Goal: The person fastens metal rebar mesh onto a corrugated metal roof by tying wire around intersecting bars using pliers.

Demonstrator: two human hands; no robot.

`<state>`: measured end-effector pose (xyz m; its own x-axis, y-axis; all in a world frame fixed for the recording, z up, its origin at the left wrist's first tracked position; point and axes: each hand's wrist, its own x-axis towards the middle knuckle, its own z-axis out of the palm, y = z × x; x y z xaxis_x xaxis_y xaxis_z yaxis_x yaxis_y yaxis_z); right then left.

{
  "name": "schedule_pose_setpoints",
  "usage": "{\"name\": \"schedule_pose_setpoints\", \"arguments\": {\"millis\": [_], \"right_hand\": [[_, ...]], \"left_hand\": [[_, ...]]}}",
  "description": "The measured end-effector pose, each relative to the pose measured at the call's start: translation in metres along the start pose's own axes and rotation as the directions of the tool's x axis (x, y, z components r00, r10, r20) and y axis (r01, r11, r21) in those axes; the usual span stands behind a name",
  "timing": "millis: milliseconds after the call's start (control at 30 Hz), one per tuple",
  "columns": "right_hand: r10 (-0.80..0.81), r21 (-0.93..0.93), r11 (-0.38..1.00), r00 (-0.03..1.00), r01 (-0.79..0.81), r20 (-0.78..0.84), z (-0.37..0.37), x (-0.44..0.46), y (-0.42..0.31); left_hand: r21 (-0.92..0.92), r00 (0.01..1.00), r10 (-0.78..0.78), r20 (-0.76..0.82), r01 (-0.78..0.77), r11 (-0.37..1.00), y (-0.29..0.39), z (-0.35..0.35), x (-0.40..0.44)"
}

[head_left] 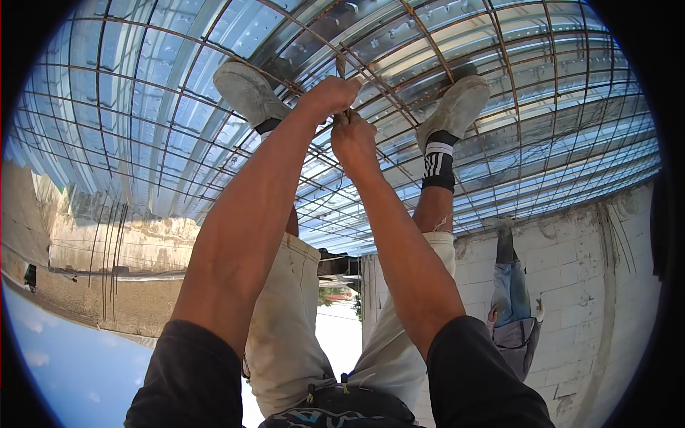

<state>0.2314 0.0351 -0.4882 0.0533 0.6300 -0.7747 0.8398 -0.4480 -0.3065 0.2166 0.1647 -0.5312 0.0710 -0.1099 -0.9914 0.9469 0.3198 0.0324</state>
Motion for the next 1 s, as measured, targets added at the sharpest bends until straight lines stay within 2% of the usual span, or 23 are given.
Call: {"name": "schedule_pose_setpoints", "arguments": {"millis": [67,100,133,167,200,233,333,433,533,633,733,767,867,1000], "right_hand": [[-0.134,-0.023,0.991,0.99,0.133,-0.048,0.001,-0.003,0.014],[-0.023,0.243,0.97,0.999,0.015,0.031,-0.007,-0.001,0.016],[0.088,0.476,0.87,0.99,-0.131,0.11,-0.014,0.0,0.018],[0.232,0.77,0.437,0.885,-0.465,0.403,-0.046,0.004,0.015],[0.174,0.726,-0.145,0.705,-0.673,0.688,-0.065,0.007,0.014],[0.134,0.712,-0.202,0.702,-0.672,0.7,-0.067,0.007,0.014],[0.092,0.668,-0.285,0.674,-0.687,0.733,-0.069,0.01,0.015],[-0.022,0.607,-0.434,0.681,-0.666,0.732,-0.083,0.011,0.014],[-0.091,0.584,-0.48,0.7,-0.654,0.708,-0.09,0.013,0.017],[0.068,0.691,-0.178,0.692,-0.701,0.719,-0.099,0.012,0.022],[0.105,0.74,-0.18,0.736,-0.648,0.669,-0.079,0.011,0.018],[0.016,0.664,-0.287,0.69,-0.691,0.724,-0.075,0.008,0.025],[-0.098,0.574,-0.51,0.706,-0.641,0.702,-0.075,0.0,0.025],[-0.012,0.688,-0.298,0.723,-0.662,0.691,-0.075,0.0,0.027]], "left_hand": [[-0.161,0.993,-0.072,0.097,0.087,0.983,-0.008,-0.003,0.005],[-0.238,0.984,-0.1,0.146,0.133,0.962,-0.012,-0.005,0.007],[-0.235,0.985,-0.103,0.142,0.134,0.963,-0.012,-0.006,0.007],[-0.234,0.985,-0.106,0.137,0.136,0.963,-0.012,-0.007,0.006],[-0.233,0.985,-0.108,0.133,0.137,0.963,-0.012,-0.008,0.004],[-0.237,0.984,-0.125,0.13,0.153,0.959,-0.01,-0.008,0.003],[-0.233,0.979,-0.166,0.12,0.191,0.954,-0.002,-0.011,-0.005],[-0.179,0.975,-0.185,0.126,0.205,0.962,0.005,-0.017,-0.01],[-0.114,0.973,-0.178,0.149,0.196,0.974,0.009,-0.023,-0.01],[-0.126,0.973,-0.174,0.151,0.194,0.973,0.009,-0.023,-0.011],[-0.214,0.967,-0.185,0.174,0.22,0.952,0.003,-0.011,-0.01],[-0.225,0.964,-0.197,0.18,0.236,0.945,0.001,-0.008,-0.008],[-0.231,0.963,-0.185,0.197,0.229,0.946,-0.003,-0.006,-0.004],[-0.225,0.97,-0.161,0.183,0.201,0.953,0.005,-0.011,-0.018]]}}
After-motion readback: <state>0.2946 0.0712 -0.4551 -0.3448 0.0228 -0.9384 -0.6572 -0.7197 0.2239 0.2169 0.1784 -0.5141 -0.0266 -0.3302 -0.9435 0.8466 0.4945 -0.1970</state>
